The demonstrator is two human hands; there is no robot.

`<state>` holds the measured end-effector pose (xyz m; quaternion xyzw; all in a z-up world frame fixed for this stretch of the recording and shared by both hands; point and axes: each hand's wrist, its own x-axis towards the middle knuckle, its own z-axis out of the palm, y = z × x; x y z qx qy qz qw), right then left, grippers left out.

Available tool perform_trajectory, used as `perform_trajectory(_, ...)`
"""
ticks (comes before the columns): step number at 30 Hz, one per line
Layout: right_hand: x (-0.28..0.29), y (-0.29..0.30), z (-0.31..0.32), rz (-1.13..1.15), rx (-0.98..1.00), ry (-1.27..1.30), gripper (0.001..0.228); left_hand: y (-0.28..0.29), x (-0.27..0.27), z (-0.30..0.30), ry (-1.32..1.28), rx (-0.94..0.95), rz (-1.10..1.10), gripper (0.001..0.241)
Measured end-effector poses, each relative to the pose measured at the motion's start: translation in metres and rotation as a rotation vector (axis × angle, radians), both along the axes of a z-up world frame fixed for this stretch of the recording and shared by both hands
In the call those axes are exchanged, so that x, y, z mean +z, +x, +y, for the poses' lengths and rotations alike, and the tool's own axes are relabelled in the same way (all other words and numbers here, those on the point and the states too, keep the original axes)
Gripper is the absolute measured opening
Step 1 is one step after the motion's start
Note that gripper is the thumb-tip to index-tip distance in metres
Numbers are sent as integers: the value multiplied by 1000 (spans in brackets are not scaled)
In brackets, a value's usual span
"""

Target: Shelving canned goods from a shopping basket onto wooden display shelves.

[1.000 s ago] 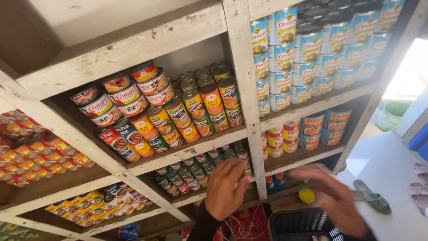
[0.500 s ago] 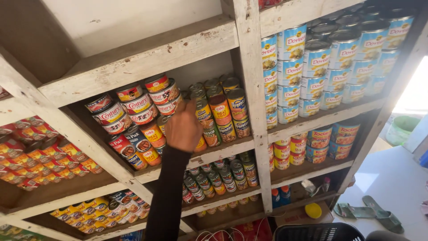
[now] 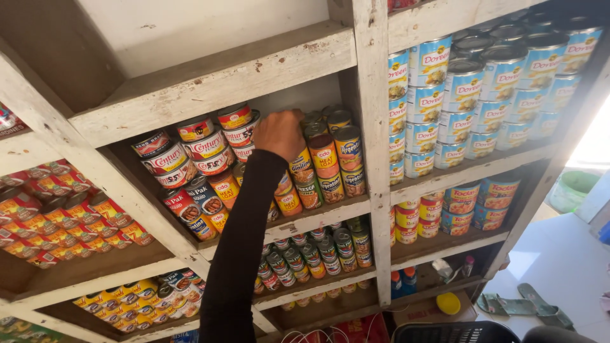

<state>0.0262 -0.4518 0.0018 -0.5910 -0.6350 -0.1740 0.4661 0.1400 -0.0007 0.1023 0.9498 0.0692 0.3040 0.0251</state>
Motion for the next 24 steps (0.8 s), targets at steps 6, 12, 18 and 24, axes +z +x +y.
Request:
perform_trajectory(6,70,43,91,-52,-31,-100,24,18,14,13,10,12,43,21)
perform_trajectory(12,82,130,227,-217,-306,-155,19,30,21,17,13,59,169,23)
perform_trajectory(18,78,195,304,-211,-657,-231,15,52,18,31,15,100,202,32)
perform_trajectory(24,87,217,338,-157,-681,-391,21,51,16,33,6,98,195,34)
